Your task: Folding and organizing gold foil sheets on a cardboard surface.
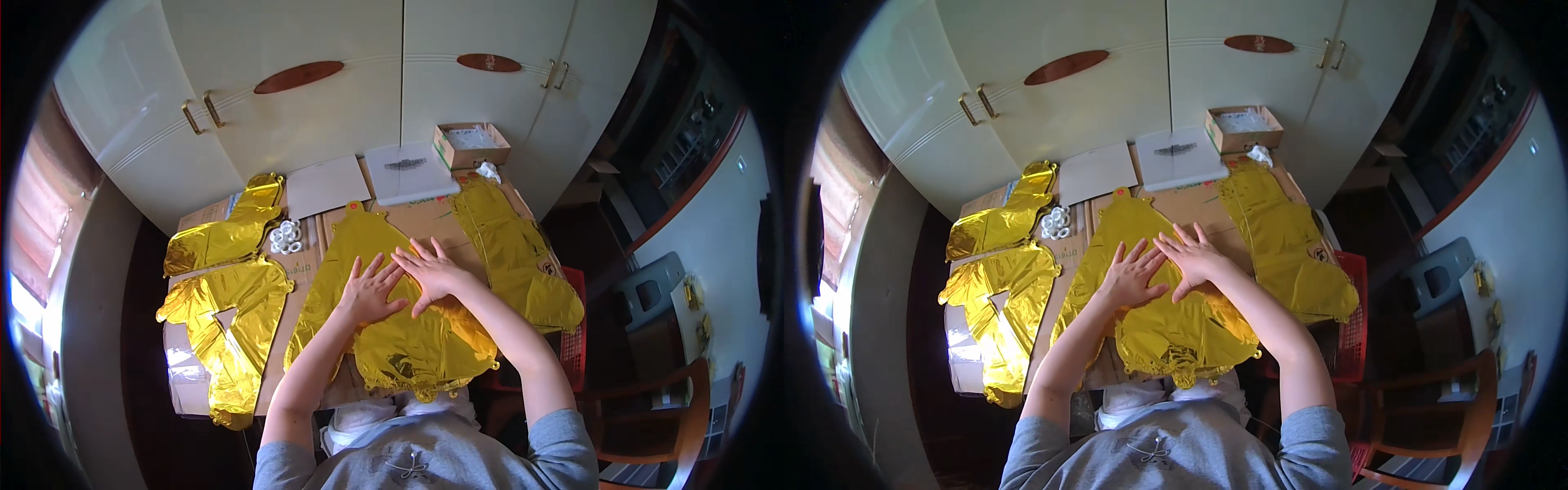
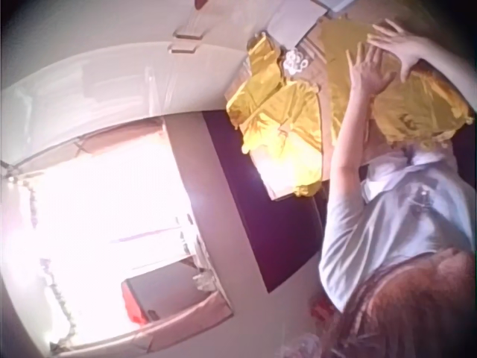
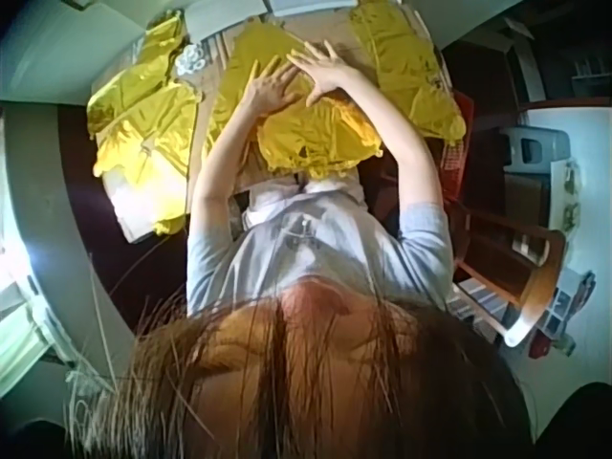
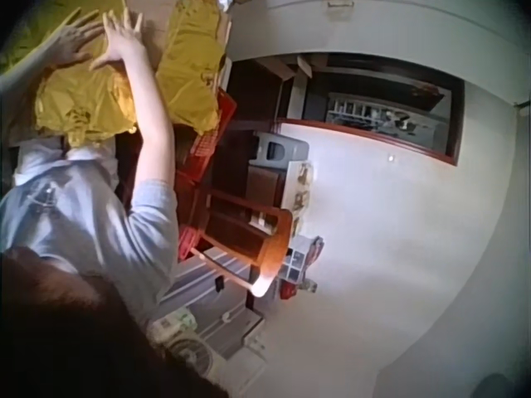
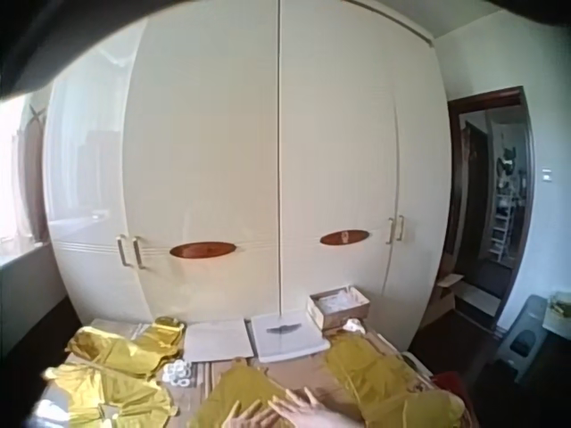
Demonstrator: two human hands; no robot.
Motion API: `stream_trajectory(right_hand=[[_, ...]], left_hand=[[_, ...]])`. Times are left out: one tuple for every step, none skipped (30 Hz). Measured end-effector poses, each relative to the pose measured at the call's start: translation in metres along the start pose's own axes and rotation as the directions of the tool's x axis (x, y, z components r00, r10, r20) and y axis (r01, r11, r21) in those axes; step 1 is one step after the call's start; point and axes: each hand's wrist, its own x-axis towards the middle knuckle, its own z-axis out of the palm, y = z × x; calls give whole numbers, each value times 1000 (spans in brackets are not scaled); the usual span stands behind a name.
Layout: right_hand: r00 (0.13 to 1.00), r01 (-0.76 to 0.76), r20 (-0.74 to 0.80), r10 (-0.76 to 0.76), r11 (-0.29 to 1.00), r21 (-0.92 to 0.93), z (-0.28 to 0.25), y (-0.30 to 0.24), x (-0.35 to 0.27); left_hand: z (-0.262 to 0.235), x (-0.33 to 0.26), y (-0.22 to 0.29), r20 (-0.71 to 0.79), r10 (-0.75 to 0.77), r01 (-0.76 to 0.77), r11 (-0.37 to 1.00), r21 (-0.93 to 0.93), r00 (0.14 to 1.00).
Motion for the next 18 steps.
stream_trajectory(right_hand=[[1000, 2, 8, -2, 1000, -19, 0, -2, -5], [998, -27, -49, 28, 999, 33, 3, -3, -12], [992, -54, -105, 63, 995, 87, 7, -3, -20], [983, -74, -158, 96, 987, 139, 9, -4, -30], [949, -104, -271, 164, 969, 222, 3, -13, -52], [908, -100, -370, 197, 959, 264, 3, -19, -72], [855, -110, -456, 246, 946, 305, 8, -24, -96], [791, -121, -533, 301, 930, 346, 15, -28, -119], [703, -110, -594, 390, 885, 452, 23, -34, -139], [602, -79, -637, 481, 831, 551, 34, -42, -159], [536, -41, -558, 634, 679, 733, 55, -50, -179], [472, 16, -438, 765, 489, 872, 76, -60, -197], [488, -9, -198, 850, 232, 973, 87, -72, -215], [496, -35, 53, 867, -41, 999, 93, -83, -229], [508, -28, 177, 843, -189, 982, 95, -96, -236], [518, -24, 293, 804, -329, 944, 97, -108, -242], [561, -46, 311, 768, -346, 937, 109, -115, -244], [581, -41, 347, 736, -400, 916, 113, -124, -242]], left_hand=[[-1, 0, 1, -4, 0, 0, 1000, -5, 1000], [-2, 0, 1, -8, 2, -2, 1000, -10, 1000], [0, 1, 1, -39, 10, -11, 1000, -28, 999], [0, 0, 1, -38, 9, -10, 999, -36, 999], [1, 0, 1, -39, 4, -6, 999, -47, 999], [-1, -4, 0, -39, -13, 11, 999, -46, 999], [1, -4, 0, -41, -15, 14, 1000, -21, 999], [0, -3, 1, -37, -15, 14, 1000, -26, 999], [-2, -3, 2, -32, -13, 12, 999, -35, 999], [-3, -2, 3, -25, -13, 12, 999, -37, 1000], [-3, -2, 4, -37, -10, 8, 999, -38, 999], [-3, -1, 5, -38, -6, 5, 999, -37, 999], [-3, -1, 5, -39, -8, 7, 999, -33, 999], [-2, -1, 4, -42, -11, 10, 1000, -27, 999], [0, -2, 3, -64, -5, 4, 1000, -29, 998], [0, -1, 3, -66, -5, 3, 999, -33, 998], [-1, -1, 3, -68, -5, 2, 999, -36, 998], [1, -1, 3, -70, -5, 3, 999, -41, 998]])
